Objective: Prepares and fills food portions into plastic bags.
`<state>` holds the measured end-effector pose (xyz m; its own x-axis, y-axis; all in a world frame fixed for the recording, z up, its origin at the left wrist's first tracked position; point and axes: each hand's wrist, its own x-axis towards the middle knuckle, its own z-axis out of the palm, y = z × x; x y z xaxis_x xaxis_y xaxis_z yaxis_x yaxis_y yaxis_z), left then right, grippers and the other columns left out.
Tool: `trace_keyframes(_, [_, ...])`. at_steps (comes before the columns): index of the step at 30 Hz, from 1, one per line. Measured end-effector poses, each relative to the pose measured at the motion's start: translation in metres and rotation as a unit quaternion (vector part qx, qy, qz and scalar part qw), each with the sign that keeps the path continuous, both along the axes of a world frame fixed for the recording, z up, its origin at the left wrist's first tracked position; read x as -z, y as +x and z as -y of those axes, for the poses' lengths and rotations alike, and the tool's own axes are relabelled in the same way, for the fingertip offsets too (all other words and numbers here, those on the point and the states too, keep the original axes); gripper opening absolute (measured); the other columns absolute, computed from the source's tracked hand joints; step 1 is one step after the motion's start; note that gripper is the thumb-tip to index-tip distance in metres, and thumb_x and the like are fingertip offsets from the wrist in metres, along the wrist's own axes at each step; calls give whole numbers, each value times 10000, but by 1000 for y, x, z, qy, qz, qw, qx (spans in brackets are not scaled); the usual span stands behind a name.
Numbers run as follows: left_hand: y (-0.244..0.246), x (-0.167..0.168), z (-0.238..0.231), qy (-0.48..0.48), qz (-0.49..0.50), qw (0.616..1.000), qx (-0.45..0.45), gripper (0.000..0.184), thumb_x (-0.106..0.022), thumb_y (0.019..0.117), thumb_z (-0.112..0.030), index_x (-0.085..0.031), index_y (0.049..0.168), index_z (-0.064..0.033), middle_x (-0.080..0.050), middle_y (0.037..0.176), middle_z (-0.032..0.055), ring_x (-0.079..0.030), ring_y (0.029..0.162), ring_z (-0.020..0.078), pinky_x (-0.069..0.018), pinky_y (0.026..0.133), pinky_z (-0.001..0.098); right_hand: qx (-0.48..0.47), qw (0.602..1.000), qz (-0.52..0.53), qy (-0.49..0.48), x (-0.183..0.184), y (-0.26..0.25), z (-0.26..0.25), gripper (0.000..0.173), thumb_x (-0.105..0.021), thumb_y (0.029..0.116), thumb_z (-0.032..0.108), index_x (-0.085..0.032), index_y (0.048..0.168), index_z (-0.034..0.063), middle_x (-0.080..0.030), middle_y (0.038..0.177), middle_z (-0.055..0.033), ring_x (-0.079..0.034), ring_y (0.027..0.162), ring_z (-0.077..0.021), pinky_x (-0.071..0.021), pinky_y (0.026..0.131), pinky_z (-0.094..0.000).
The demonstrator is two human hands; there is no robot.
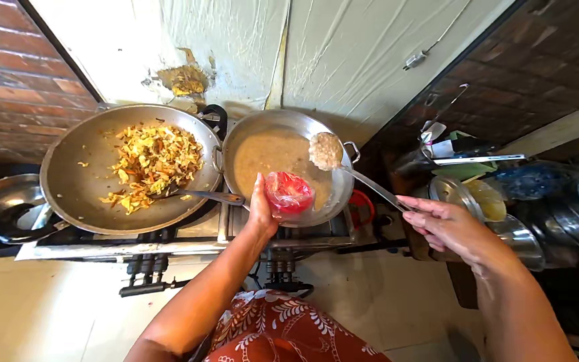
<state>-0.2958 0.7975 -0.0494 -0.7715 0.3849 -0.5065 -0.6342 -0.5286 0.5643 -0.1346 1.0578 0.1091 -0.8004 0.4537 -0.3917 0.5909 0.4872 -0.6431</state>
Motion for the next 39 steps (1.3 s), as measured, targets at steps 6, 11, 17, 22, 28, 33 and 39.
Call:
trace_keyframes(6, [-17, 5, -35, 16, -13, 1000, 5, 812, -134, 986, -760, -576, 1331, -172, -698, 1123, 140, -697, 956, 286, -593, 727, 476, -9, 996, -86, -14, 7, 32, 21, 427, -602, 998, 162, -614, 1422, 116, -636, 780, 15, -482, 507, -45, -375, 418, -190])
trace_keyframes(11, [-14, -3, -38, 56, -38, 997, -23, 712, -156, 1028, -692, -565, 1332, -195, -688, 1153, 88, -686, 994, 234, -592, 772, 443, -75, 970, -172, 153, 66, 52, 45, 411, -548, 999, 235, -651, 1375, 105, -744, 1111, -67, -671, 778, -91, -573, 692, -296])
trace_keyframes(17, [-7, -2, -33, 48, -30, 997, -42, 663, -171, 1053, -640, -571, 1313, -180, -687, 1142, 92, -680, 1010, 244, -582, 801, 471, -113, 907, -266, 306, 113, 69, 61, 376, -501, 1034, 186, -672, 1331, 30, -749, 1176, -134, -752, 935, -224, -618, 797, -372])
trace_keyframes(22, [0, 3, -32, 42, -23, 997, -54, 611, -182, 1071, -591, -585, 1305, -196, -694, 1124, 84, -688, 988, 244, -588, 783, 461, -110, 877, -305, 356, 130, 75, 68, 347, -505, 1040, 137, -685, 1314, 23, -761, 1088, -147, -752, 884, -235, -617, 766, -349])
trace_keyframes(28, [4, 12, -30, 46, -23, 997, -55, 584, -183, 1077, -567, -565, 1309, -193, -688, 1108, 93, -686, 976, 249, -584, 785, 470, -117, 859, -321, 381, 136, 84, 64, 348, -477, 1036, 115, -709, 1281, 30, -769, 1076, -151, -758, 885, -251, -615, 775, -349])
trace_keyframes(33, [5, 15, -34, 44, -14, 997, -55, 573, -199, 1075, -564, -571, 1317, -201, -689, 1131, 91, -684, 1000, 255, -582, 798, 479, -111, 892, -317, 301, 136, 88, 63, 353, -497, 1035, 142, -689, 1292, -6, -745, 1183, -159, -744, 1003, -185, -586, 884, -278])
trace_keyframes(39, [6, 20, -37, 54, 6, 997, -48, 584, -190, 1073, -568, -554, 1360, -213, -680, 1165, 107, -677, 1024, 278, -576, 819, 497, 39, 964, -227, -137, 110, 84, 64, 442, -582, 964, 77, -590, 1396, -13, -674, 819, -4, -524, 516, -11, -434, 426, -147])
